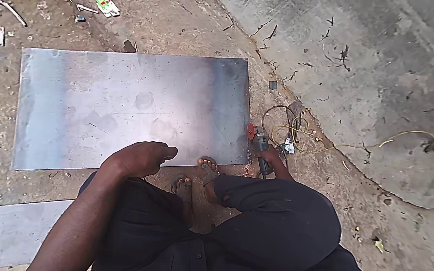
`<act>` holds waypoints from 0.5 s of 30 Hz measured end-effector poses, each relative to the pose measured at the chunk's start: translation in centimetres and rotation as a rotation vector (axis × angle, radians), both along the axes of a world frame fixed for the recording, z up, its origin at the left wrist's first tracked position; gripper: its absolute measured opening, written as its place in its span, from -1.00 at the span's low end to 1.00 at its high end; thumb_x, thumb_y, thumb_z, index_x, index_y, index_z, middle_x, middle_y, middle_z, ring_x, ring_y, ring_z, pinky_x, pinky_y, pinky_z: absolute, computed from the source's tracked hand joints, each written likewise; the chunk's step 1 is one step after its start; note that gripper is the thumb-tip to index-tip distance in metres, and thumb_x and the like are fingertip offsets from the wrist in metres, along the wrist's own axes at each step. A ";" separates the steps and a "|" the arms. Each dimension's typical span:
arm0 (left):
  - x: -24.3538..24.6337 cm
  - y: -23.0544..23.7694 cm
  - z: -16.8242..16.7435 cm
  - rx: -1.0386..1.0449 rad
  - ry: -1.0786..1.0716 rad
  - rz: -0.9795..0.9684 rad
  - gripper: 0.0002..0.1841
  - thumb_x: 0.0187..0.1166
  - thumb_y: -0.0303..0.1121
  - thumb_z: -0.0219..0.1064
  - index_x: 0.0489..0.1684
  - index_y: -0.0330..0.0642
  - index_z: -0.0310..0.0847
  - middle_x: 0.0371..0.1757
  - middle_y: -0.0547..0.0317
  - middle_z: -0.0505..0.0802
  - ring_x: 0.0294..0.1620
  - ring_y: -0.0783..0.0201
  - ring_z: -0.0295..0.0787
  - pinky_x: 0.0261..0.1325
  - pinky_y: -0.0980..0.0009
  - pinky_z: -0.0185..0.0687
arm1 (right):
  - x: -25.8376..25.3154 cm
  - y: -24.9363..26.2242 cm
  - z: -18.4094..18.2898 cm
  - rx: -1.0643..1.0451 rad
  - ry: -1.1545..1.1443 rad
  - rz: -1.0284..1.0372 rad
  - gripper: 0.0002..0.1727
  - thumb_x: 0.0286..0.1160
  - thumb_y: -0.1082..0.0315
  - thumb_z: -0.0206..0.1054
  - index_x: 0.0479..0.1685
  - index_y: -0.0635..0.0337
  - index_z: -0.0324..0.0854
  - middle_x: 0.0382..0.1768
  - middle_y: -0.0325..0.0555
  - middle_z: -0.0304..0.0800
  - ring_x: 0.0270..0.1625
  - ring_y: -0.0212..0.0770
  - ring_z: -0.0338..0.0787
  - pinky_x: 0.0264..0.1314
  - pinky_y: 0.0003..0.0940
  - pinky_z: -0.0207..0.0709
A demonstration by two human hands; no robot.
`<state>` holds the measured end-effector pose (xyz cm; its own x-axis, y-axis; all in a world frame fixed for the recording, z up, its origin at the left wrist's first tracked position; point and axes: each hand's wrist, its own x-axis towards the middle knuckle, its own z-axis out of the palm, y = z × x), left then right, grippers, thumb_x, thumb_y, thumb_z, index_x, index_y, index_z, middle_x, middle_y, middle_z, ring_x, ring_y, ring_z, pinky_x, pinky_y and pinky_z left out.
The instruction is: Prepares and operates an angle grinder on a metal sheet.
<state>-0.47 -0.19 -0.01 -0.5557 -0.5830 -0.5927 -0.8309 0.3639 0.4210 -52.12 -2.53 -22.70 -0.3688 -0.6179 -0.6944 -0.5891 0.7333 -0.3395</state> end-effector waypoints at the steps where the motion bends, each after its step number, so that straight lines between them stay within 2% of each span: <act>1: 0.0 0.0 0.0 0.000 0.000 0.001 -0.81 0.48 -0.45 0.42 -0.18 0.18 0.68 -0.31 0.33 0.70 -0.33 0.26 0.70 -0.30 0.12 0.67 | -0.1 0.0 -0.1 -0.003 -0.005 -0.003 0.02 -0.12 0.37 0.77 0.58 0.25 0.36 0.25 0.37 0.70 0.26 0.24 0.74 0.32 0.27 0.60; 8: 0.5 0.0 -0.4 -0.021 0.023 -0.001 -0.82 0.45 -0.45 0.41 -0.24 0.19 0.65 -0.35 0.35 0.68 -0.39 0.28 0.66 -0.38 0.14 0.64 | -0.8 -0.1 -1.8 0.002 0.012 0.000 0.02 -0.18 0.37 0.77 0.55 0.23 0.38 0.20 0.31 0.73 0.21 0.21 0.77 0.24 0.27 0.63; 15: 0.4 0.0 -0.2 -0.011 0.006 0.004 -0.82 0.47 -0.44 0.42 -0.23 0.20 0.66 -0.32 0.35 0.70 -0.37 0.27 0.69 -0.36 0.12 0.66 | -0.8 0.1 -1.5 0.015 0.036 0.035 0.03 -0.08 0.34 0.76 0.61 0.27 0.33 0.26 0.37 0.70 0.28 0.27 0.74 0.32 0.31 0.60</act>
<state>-0.05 -0.19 -0.24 -0.5572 -0.5917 -0.5826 -0.8296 0.3654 0.4222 -52.95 -2.44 -24.23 -0.3716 -0.6203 -0.6908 -0.6262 0.7167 -0.3068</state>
